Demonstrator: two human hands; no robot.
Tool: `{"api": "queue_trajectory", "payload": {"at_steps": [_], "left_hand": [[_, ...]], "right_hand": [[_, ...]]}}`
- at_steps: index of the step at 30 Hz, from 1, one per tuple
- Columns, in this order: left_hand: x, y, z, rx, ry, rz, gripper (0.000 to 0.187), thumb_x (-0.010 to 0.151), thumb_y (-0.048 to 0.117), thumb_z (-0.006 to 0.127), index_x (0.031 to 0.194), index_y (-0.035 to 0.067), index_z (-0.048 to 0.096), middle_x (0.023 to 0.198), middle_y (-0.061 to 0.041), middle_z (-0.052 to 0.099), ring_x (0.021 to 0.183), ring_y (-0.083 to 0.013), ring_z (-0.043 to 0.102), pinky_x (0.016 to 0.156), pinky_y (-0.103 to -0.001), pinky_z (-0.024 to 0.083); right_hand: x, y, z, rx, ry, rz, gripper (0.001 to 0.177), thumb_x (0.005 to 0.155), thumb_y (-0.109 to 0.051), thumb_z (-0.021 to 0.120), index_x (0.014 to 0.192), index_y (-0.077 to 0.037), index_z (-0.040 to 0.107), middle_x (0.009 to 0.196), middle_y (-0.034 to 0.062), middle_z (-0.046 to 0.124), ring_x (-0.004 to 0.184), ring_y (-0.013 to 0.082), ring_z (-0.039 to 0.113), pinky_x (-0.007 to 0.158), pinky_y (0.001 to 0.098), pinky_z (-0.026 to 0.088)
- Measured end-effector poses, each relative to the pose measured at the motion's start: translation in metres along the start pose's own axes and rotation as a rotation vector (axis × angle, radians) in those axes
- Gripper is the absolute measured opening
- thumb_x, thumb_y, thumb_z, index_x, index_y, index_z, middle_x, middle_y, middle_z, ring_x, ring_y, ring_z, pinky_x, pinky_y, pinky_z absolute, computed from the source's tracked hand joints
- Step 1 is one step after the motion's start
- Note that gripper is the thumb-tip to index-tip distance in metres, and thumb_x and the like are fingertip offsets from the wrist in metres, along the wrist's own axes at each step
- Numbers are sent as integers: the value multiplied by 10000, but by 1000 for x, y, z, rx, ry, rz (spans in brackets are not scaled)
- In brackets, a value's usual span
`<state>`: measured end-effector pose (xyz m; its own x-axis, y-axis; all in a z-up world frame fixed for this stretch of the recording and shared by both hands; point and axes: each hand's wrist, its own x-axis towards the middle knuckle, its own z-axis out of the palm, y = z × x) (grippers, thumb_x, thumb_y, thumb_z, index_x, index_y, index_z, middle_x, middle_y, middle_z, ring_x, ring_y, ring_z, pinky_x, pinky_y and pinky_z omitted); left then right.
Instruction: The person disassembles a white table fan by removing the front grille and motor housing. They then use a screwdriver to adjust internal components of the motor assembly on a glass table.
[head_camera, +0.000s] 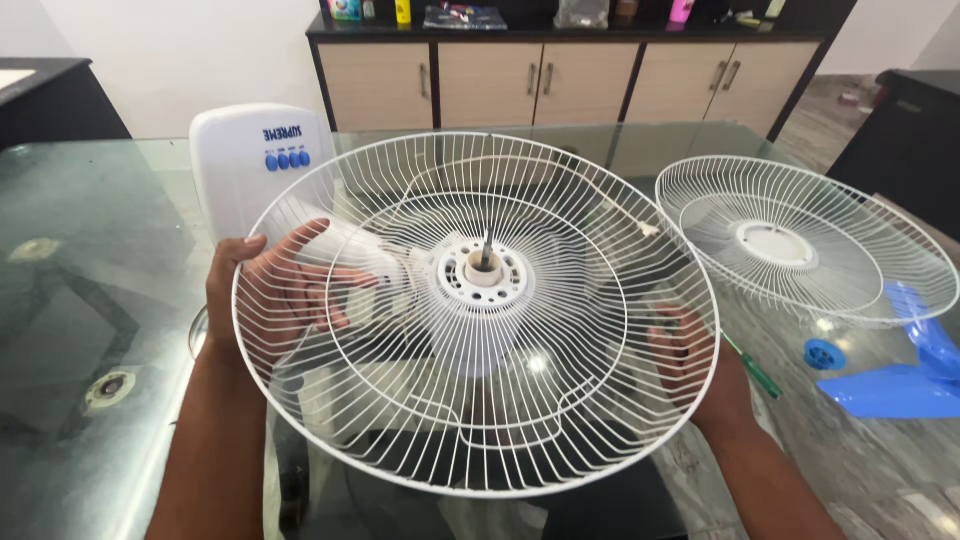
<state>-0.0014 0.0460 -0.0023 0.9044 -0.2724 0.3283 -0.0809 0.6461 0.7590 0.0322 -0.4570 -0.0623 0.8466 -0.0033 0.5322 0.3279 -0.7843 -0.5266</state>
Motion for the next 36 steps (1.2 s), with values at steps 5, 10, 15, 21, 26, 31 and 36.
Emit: {"api": "queue_trajectory", "payload": {"at_steps": [5, 10, 15, 21, 26, 31, 36], "left_hand": [[3, -2, -10, -191, -158, 47, 769, 1015, 488, 442, 1582, -32, 443, 1318, -568, 514, 836, -493, 737, 808, -556, 622], [2, 2, -15, -204, -159, 101, 822, 1024, 532, 443, 1614, -37, 402, 1339, -542, 502, 891, -493, 743, 780, -595, 628], [0, -1, -10, -204, -168, 191, 823, 1005, 529, 462, 1629, -3, 396, 1352, -525, 515, 895, -467, 747, 796, -594, 634], [-6, 3, -14, -255, -130, 312, 848, 991, 553, 504, 1575, -54, 412, 1291, -494, 537, 866, -440, 738, 802, -488, 638], [-22, 16, -21, -301, 19, 445, 837, 977, 531, 527, 1532, -89, 438, 1317, -504, 541, 831, -412, 720, 761, -425, 632], [-32, 24, -32, -256, 90, 662, 820, 967, 561, 531, 1512, -50, 482, 1345, -512, 535, 809, -403, 719, 693, -439, 622], [-39, 32, -43, -221, 225, 895, 812, 917, 604, 540, 1436, -19, 500, 1328, -440, 541, 1012, -456, 701, 759, -497, 617]], "right_hand": [[2, 31, 16, -11, 36, -180, 288, 943, -226, 692, 1214, -129, 683, 1070, 84, 765, 929, 260, 730, 798, 384, 566], [5, 42, 20, 43, -42, -264, 342, 920, -187, 681, 1246, -90, 660, 1126, 58, 763, 965, 206, 741, 825, 361, 589], [5, 11, 10, 140, -206, 261, 344, 944, -173, 688, 1286, -137, 691, 937, 123, 805, 816, 254, 756, 693, 415, 574], [6, 13, 6, -94, -163, 88, 387, 982, -331, 631, 1303, -116, 617, 600, 130, 652, 532, 307, 640, 595, 445, 499], [5, 1, 2, -62, -138, 27, 425, 952, -356, 604, 1329, -159, 607, 553, 111, 610, 497, 312, 619, 560, 457, 482], [4, 13, 9, -59, -133, 63, 440, 943, -364, 604, 1350, -196, 615, 595, 106, 635, 543, 308, 642, 567, 463, 496], [16, 112, 51, -192, -100, -61, 265, 977, -384, 643, 1137, -178, 692, 968, 51, 681, 560, 243, 682, 611, 403, 540]]}}
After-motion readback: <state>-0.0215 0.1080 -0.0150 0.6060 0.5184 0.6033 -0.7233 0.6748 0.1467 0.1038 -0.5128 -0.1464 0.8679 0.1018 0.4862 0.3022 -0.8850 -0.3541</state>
